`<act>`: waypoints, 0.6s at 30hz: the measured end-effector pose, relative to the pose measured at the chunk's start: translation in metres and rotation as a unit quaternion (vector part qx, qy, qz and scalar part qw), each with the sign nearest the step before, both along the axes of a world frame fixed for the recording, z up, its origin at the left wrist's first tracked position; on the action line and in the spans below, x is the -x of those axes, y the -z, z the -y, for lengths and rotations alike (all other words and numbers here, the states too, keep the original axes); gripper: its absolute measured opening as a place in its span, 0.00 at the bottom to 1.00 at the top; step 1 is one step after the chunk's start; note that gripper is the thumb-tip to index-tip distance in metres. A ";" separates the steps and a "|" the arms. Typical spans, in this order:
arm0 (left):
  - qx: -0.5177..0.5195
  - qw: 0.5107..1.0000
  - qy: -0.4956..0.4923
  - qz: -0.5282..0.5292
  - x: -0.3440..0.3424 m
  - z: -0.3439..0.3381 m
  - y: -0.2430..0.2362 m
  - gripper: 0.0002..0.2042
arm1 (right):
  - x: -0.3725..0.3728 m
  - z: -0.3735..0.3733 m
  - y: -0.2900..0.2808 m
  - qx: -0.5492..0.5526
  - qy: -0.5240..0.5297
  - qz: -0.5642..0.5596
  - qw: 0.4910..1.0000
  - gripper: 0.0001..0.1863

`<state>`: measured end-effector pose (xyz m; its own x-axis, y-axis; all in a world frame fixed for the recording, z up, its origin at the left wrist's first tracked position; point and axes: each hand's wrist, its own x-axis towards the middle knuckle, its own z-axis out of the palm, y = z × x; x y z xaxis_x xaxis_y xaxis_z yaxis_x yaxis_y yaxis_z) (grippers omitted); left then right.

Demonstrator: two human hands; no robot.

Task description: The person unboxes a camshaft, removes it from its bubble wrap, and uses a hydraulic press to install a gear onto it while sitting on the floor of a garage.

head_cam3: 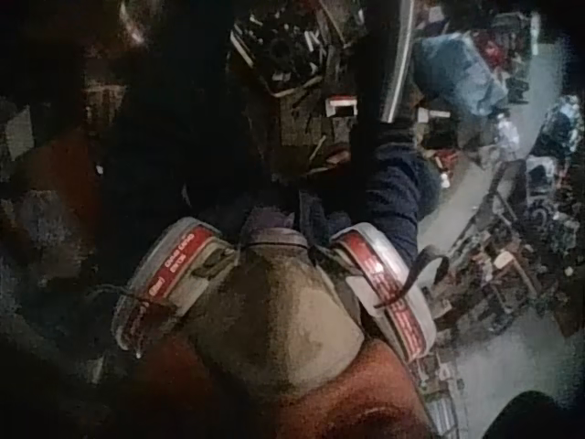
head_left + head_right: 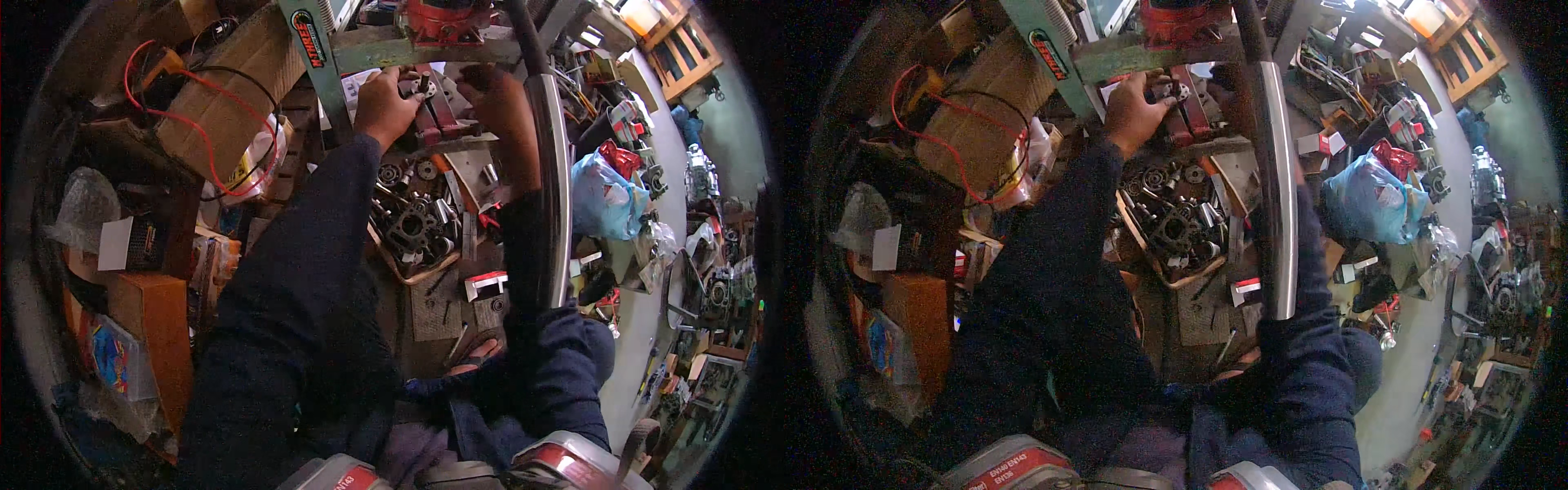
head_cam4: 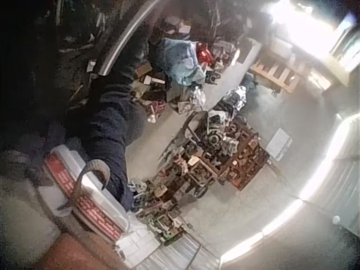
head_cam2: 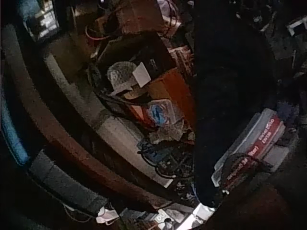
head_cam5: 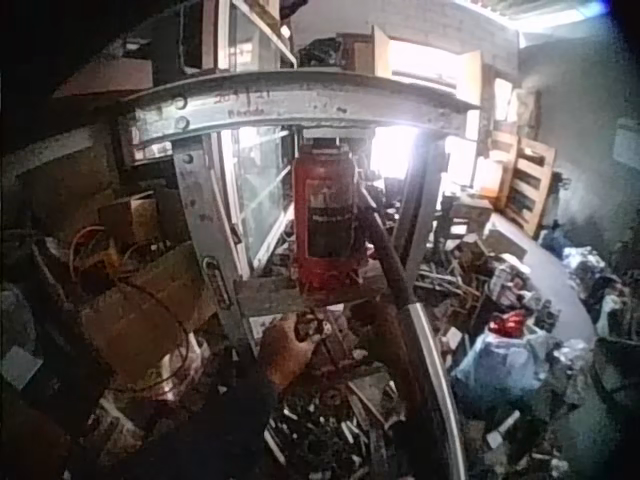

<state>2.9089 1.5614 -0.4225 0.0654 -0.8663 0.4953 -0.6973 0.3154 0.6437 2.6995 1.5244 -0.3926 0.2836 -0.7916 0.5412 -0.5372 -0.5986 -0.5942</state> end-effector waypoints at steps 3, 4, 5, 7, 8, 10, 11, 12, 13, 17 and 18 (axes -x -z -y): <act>-0.044 0.999 -0.010 0.010 0.001 0.002 -0.010 0.24 | 0.050 -0.006 -0.028 -0.080 -0.063 -0.035 0.994 0.14; -0.026 0.999 -0.001 0.021 0.006 0.002 -0.013 0.23 | 0.072 -0.010 -0.040 -0.153 -0.114 0.010 0.982 0.13; -0.015 0.999 -0.010 0.047 -0.005 -0.002 -0.009 0.22 | 0.064 -0.017 -0.048 -0.192 -0.156 0.043 0.968 0.13; 0.005 0.999 0.023 0.027 0.012 0.001 -0.016 0.23 | 0.075 -0.055 -0.109 -0.132 -0.109 -0.129 0.977 0.13; -0.046 0.999 0.005 0.029 0.001 -0.006 -0.015 0.23 | 0.065 -0.070 -0.115 -0.033 -0.065 -0.294 0.953 0.13; -0.019 0.999 -0.002 0.027 -0.003 0.001 -0.008 0.23 | 0.067 -0.115 -0.128 0.074 0.012 -0.286 0.955 0.13; -0.016 1.000 -0.002 0.027 -0.004 0.002 -0.009 0.23 | 0.067 -0.137 -0.133 0.112 0.043 -0.285 0.951 0.14; -0.031 0.999 0.012 -0.017 0.007 0.004 -0.012 0.21 | 0.079 -0.159 -0.138 0.118 0.032 -0.277 0.953 0.16; -0.047 0.997 0.015 -0.052 0.009 0.002 -0.015 0.19 | 0.087 -0.175 -0.138 0.126 0.010 -0.260 0.957 0.17; -0.015 0.996 -0.002 -0.086 0.017 0.004 -0.014 0.14 | 0.096 -0.215 -0.142 0.261 -0.091 -0.293 0.916 0.19; 0.005 0.995 -0.001 -0.096 0.018 0.004 -0.012 0.14 | 0.096 -0.220 -0.144 0.272 -0.127 -0.309 0.902 0.19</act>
<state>2.8910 1.5573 -0.4109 0.1600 -0.8617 0.4816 -0.5627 0.3212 0.7617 2.6033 1.7447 -0.2482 0.7993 -0.3239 0.5061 -0.4703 -0.8615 0.1914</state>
